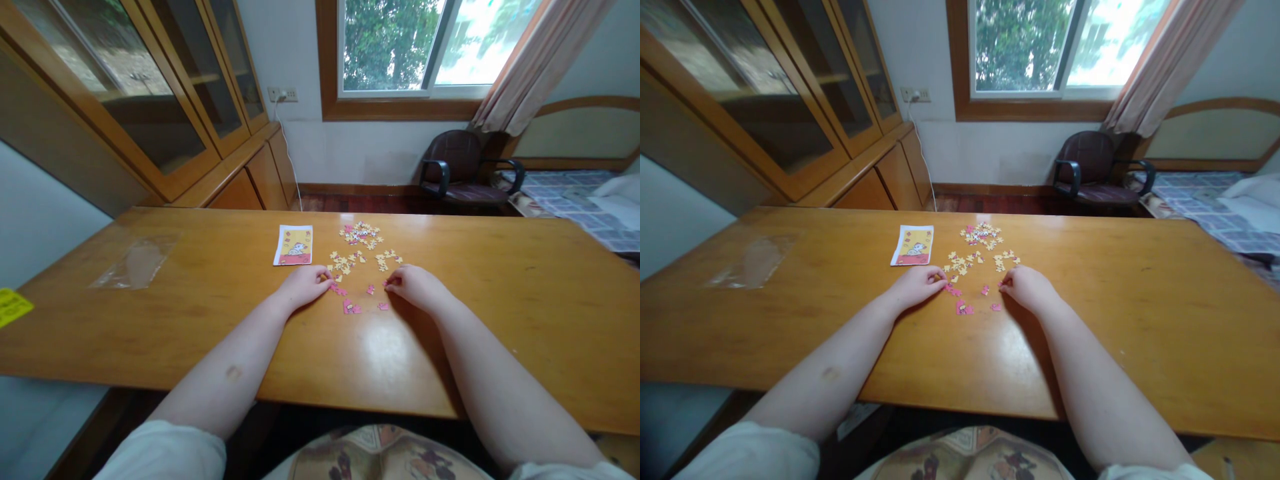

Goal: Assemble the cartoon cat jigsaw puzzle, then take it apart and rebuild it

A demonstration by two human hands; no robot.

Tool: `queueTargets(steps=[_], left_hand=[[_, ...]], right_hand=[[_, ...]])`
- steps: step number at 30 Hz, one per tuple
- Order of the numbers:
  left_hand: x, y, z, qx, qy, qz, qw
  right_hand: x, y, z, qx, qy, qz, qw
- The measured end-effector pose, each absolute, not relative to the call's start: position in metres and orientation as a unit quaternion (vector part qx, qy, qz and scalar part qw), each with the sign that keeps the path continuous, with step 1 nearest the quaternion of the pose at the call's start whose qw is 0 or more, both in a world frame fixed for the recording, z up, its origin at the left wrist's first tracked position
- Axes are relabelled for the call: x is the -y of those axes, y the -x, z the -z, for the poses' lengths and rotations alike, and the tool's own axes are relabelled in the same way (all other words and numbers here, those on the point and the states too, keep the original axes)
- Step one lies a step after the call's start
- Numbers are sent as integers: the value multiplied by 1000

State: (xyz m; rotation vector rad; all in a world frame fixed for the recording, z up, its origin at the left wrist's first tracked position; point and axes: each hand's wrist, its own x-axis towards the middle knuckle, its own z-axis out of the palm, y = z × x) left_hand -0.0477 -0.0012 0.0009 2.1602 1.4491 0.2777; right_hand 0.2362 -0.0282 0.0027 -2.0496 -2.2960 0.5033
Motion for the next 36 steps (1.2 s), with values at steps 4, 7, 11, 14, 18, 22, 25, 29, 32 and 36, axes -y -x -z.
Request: queueTargets(steps=[4, 7, 11, 14, 18, 22, 25, 29, 32, 36], left_hand=[[12, 40, -5, -527, -814, -81, 229], [31, 29, -9, -470, -859, -49, 197], [55, 16, -11, -464, -875, -11, 136], [62, 12, -11, -459, -879, 4, 133], [62, 11, -10, -452, -882, 12, 131], [59, 12, -8, -447, -884, 13, 136], [58, 13, -9, -451, -882, 17, 133], [65, 10, -14, -432, -896, -4, 101], [84, 3, -15, -413, -907, -22, 74], [114, -6, -7, -415, -906, -10, 79]], right_hand=[[28, -236, -3, 730, 662, -171, 7], [29, -238, -3, 727, 664, -176, 11], [30, -241, -6, 727, 667, -165, 25], [31, -242, -8, 727, 667, -162, 27], [30, -242, -8, 730, 663, -161, 28], [29, -240, -4, 735, 655, -175, 26], [29, -237, -2, 732, 657, -177, 16], [29, -233, -1, 719, 671, -179, 16], [29, -233, 1, 710, 676, -193, 28], [28, -234, 6, 709, 675, -198, 41]])
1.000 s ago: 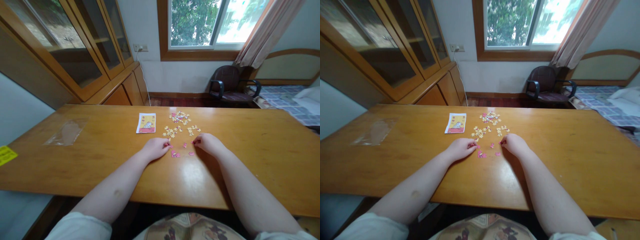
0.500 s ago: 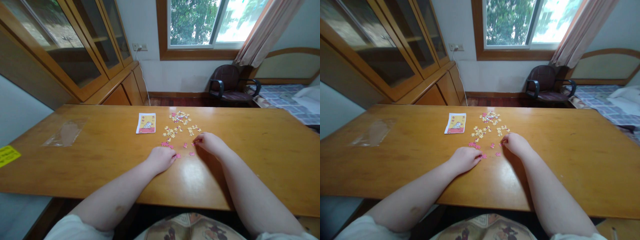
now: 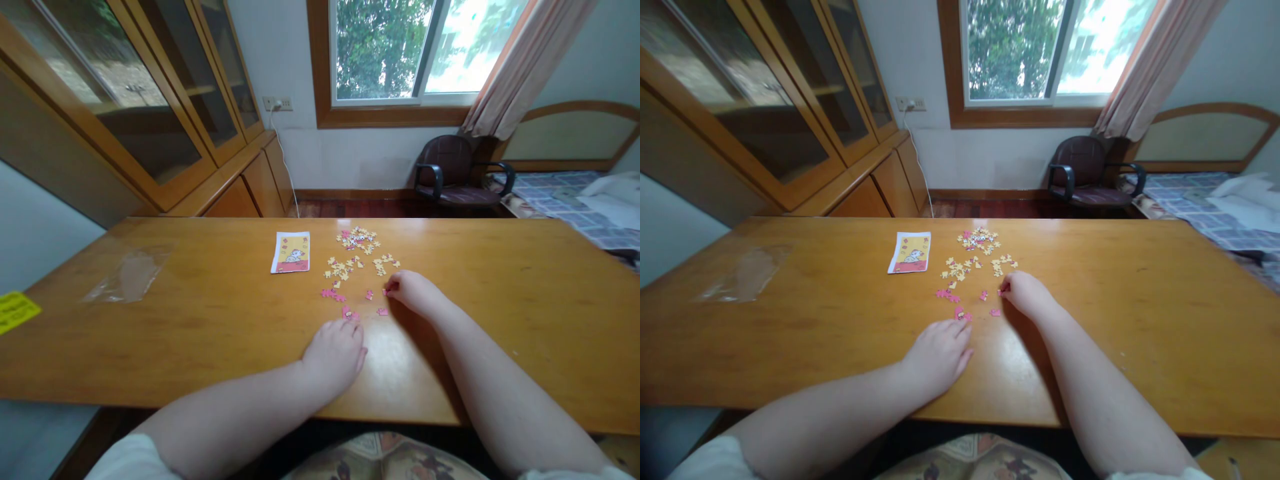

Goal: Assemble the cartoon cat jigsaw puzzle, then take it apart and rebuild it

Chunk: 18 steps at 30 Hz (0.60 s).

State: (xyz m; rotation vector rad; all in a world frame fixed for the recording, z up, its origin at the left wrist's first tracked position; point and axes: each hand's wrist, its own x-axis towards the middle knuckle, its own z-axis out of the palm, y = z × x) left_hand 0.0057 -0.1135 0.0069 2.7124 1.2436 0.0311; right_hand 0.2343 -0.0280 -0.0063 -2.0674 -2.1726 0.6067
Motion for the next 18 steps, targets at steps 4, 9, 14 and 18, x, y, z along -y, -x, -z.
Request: queueTargets(steps=[4, 9, 14, 18], left_hand=[[124, -9, 2, -419, -905, -10, 74], [119, -7, 2, -431, -900, -15, 63], [118, -9, 1, -434, -898, 1, 74], [121, -11, -5, -428, -902, 9, 61]], right_hand=[[29, -234, 8, 703, 684, -188, 50], [33, -231, 2, 701, 676, -215, 74], [40, -215, -5, 698, 645, -273, 147], [48, -192, -4, 717, 591, -330, 168]])
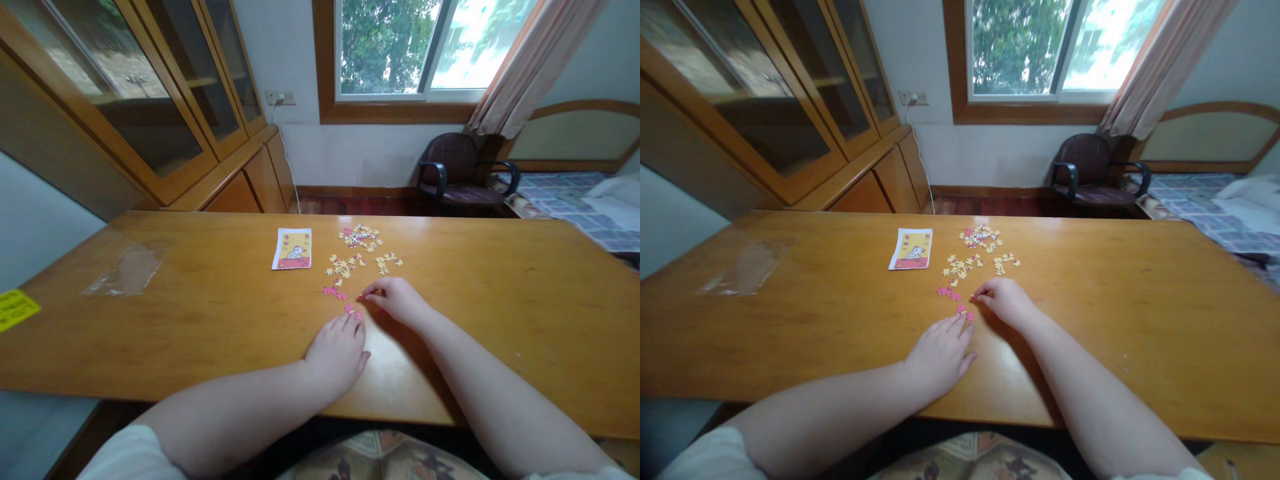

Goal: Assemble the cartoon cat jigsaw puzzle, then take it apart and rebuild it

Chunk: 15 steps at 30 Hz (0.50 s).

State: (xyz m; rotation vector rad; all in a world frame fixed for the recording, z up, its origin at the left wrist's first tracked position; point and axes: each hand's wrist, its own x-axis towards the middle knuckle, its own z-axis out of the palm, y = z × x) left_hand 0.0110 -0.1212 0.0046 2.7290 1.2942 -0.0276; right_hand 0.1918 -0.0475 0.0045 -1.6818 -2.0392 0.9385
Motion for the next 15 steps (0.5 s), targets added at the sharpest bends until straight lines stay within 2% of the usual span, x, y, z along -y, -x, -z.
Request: queueTargets(steps=[4, 15], left_hand=[[124, -12, -8, -428, -902, 11, 55], [123, -13, -6, -426, -903, 5, 59]], right_hand=[[51, -173, 1, 747, 560, -311, 178], [53, -162, 11, 771, 562, -269, 134]])
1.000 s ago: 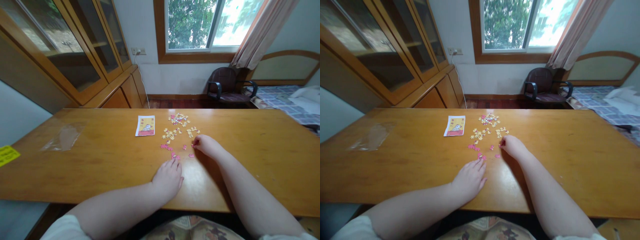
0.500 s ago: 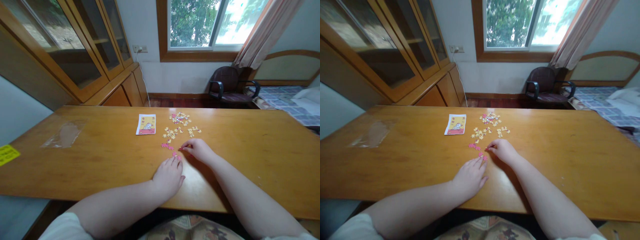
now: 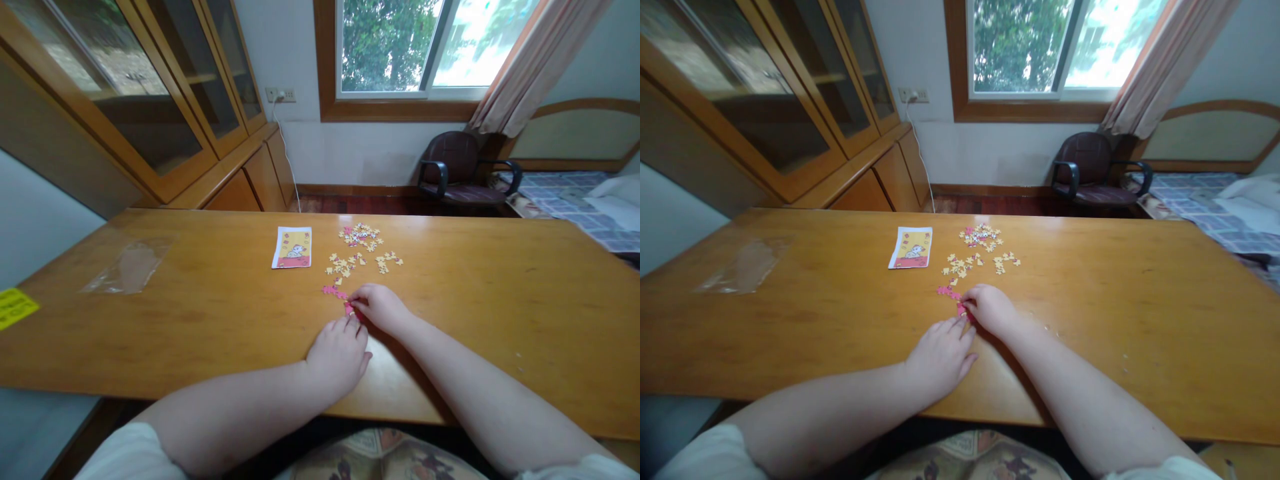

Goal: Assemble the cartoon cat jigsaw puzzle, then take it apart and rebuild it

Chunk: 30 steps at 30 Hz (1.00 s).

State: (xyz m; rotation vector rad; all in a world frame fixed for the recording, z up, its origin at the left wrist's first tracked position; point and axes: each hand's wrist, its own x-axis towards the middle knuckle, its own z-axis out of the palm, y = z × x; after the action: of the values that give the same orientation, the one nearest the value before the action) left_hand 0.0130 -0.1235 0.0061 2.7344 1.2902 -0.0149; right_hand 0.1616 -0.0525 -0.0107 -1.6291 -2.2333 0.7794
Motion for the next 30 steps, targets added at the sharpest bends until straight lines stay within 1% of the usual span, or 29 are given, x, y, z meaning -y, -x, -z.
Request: queueTargets(steps=[7, 18, 24, 27, 30], left_hand=[[123, -14, -7, -428, -902, 10, 61], [121, -13, -6, -424, -904, 0, 59], [117, -10, -6, -430, -900, -8, 72], [114, -9, -7, -435, -897, -20, 73], [109, -8, -8, -435, -897, -33, 69]], right_hand=[[55, -160, 13, 781, 566, -229, 133], [57, -161, 14, 785, 564, -214, 138], [45, -185, 8, 762, 599, -167, 180], [37, -201, 6, 745, 624, -156, 178], [33, -211, 6, 760, 607, -161, 166]])
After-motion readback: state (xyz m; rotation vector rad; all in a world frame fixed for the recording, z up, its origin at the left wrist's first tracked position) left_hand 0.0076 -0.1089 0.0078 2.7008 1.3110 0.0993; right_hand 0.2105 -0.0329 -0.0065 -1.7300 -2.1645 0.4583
